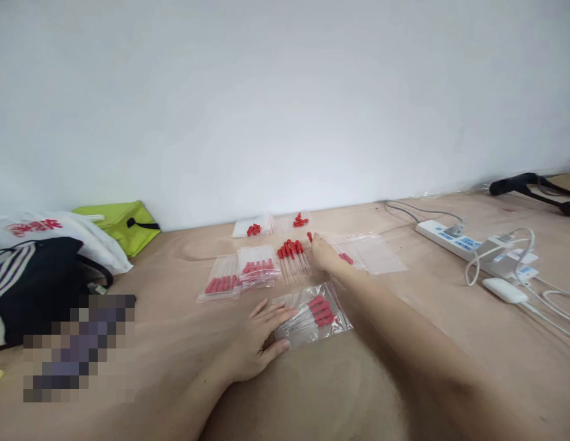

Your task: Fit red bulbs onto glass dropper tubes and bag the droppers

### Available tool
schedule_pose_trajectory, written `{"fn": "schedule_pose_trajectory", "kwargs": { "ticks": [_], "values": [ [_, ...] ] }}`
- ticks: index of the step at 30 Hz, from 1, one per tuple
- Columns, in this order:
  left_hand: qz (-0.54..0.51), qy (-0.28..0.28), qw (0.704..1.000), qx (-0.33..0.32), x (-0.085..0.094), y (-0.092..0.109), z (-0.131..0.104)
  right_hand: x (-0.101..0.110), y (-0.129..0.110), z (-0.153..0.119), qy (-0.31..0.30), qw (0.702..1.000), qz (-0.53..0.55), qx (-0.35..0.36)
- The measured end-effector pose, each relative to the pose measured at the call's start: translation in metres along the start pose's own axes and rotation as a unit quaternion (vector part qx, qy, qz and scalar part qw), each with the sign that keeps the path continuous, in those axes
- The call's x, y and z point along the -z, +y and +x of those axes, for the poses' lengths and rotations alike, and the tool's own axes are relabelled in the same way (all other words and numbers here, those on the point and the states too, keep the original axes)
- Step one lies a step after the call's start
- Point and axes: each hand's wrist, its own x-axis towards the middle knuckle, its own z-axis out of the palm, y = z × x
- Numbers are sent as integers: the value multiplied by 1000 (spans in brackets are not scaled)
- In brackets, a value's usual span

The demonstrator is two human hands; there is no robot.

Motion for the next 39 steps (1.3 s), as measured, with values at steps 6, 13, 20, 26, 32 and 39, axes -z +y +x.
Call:
{"fn": "schedule_pose_trajectory", "kwargs": {
  "ticks": [6,13,20,26,32,39],
  "values": [
    [8,-8,1000,9,1,1,1,19,55,-54,98,951,293,18],
    [9,-7,1000,5,-1,-2,4,0,72,-102,163,827,531,-84],
    [5,-15,1000,5,2,0,4,-10,60,-104,177,759,621,-83],
    [9,-23,1000,14,2,1,5,-11,56,-110,108,720,680,-85],
    [11,-21,1000,16,2,1,3,-9,54,-112,71,730,675,-78],
    [15,-25,1000,12,2,0,3,-10,58,-111,77,714,690,-85]
  ]
}}
